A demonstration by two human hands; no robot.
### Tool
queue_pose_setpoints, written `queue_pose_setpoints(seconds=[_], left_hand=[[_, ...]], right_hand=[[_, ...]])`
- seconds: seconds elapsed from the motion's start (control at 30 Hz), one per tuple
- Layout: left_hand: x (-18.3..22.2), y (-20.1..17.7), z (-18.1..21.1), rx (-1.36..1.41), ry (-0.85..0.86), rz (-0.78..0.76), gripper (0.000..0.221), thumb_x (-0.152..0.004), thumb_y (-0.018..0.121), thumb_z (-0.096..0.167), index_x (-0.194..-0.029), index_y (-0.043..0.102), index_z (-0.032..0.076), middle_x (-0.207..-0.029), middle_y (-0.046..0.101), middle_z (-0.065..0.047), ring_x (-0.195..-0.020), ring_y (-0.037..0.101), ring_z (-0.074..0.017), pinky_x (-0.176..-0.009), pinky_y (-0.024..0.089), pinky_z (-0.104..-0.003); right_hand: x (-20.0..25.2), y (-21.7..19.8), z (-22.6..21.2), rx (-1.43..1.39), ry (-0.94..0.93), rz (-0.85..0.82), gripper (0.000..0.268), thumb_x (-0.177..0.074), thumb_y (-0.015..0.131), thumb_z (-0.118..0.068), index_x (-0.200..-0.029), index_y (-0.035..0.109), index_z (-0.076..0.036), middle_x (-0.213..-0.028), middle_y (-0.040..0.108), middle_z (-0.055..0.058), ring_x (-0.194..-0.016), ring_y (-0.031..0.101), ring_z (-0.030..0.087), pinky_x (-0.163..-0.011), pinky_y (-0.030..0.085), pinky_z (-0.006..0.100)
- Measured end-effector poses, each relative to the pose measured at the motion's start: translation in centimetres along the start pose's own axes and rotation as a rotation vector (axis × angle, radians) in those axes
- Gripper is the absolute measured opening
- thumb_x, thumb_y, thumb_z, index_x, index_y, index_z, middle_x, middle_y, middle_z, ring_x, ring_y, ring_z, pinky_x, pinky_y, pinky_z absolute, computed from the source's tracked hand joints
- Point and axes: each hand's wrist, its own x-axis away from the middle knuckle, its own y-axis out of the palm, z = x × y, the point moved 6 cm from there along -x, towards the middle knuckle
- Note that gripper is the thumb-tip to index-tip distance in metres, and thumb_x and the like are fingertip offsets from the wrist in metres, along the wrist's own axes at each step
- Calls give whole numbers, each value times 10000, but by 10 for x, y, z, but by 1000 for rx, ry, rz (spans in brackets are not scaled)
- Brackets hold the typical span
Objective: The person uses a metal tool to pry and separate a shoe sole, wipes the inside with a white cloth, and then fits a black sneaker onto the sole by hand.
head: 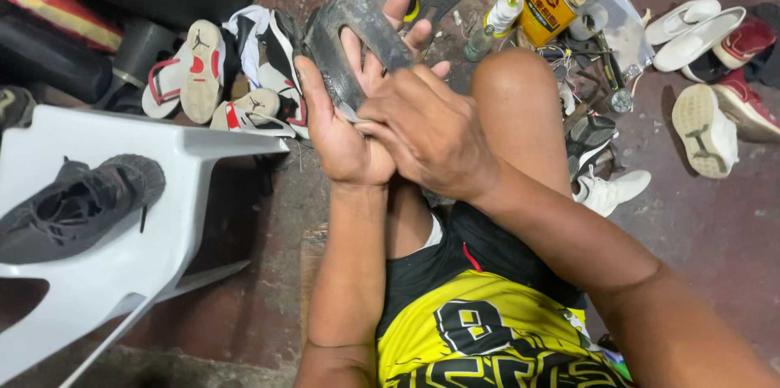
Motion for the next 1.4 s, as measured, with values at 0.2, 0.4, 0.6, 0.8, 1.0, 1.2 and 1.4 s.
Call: queue_pose_setpoints(seconds=[0.2,0.4,0.6,0.8,1.0,1.2,1.4], left_hand=[[1,-13,-3,24,11,38,815,-1103,341,659,-1651,184,76,-1656,316,-186,-1411,480,-340,-1117,476,-591],[3,-5,-21,-17,-68,0,846,-1117,345,684,-1603,216,3,-1643,301,-195,-1358,481,-367,-1086,444,-570],[3,-12,5,32,25,7,793,-1122,403,626,-1650,208,68,-1633,298,-157,-1383,468,-328,-1108,454,-643],[4,-8,13,42,10,25,767,-1115,429,609,-1657,209,114,-1648,283,-126,-1435,452,-323,-1123,438,-649],[13,-18,10,147,70,178,808,-1100,409,581,-1668,159,64,-1678,274,-179,-1460,393,-369,-1164,413,-627],[14,-15,1,-13,6,95,849,-1089,441,637,-1651,156,68,-1654,292,-180,-1482,367,-359,-1151,385,-577],[2,-1,4,-20,-7,38,889,-1053,428,649,-1683,134,95,-1696,278,-190,-1511,340,-361,-1160,405,-633]], right_hand=[[23,-9,2,39,-10,-75,220,-895,802,-19,-1076,677,-22,-1025,645,106,-905,652,284,-793,534,377],[-16,-2,4,77,-69,115,230,-887,777,-55,-1069,648,1,-1051,622,136,-1001,665,335,-858,560,411],[26,-13,-6,111,-23,-181,190,-906,763,-81,-1078,692,-40,-1021,638,94,-895,641,285,-745,538,387],[32,-4,2,-18,-57,-175,278,-865,743,-19,-1129,656,-16,-1055,629,123,-940,644,315,-767,542,397],[21,-9,24,35,124,55,291,-892,748,58,-1152,646,-25,-1073,614,147,-946,648,329,-813,541,392],[10,-6,21,32,73,77,197,-901,729,65,-1062,646,-14,-983,616,138,-906,640,341,-770,522,402],[12,1,-12,-119,-18,-90,202,-863,728,10,-1046,658,-38,-984,641,124,-903,676,319,-785,546,395]])
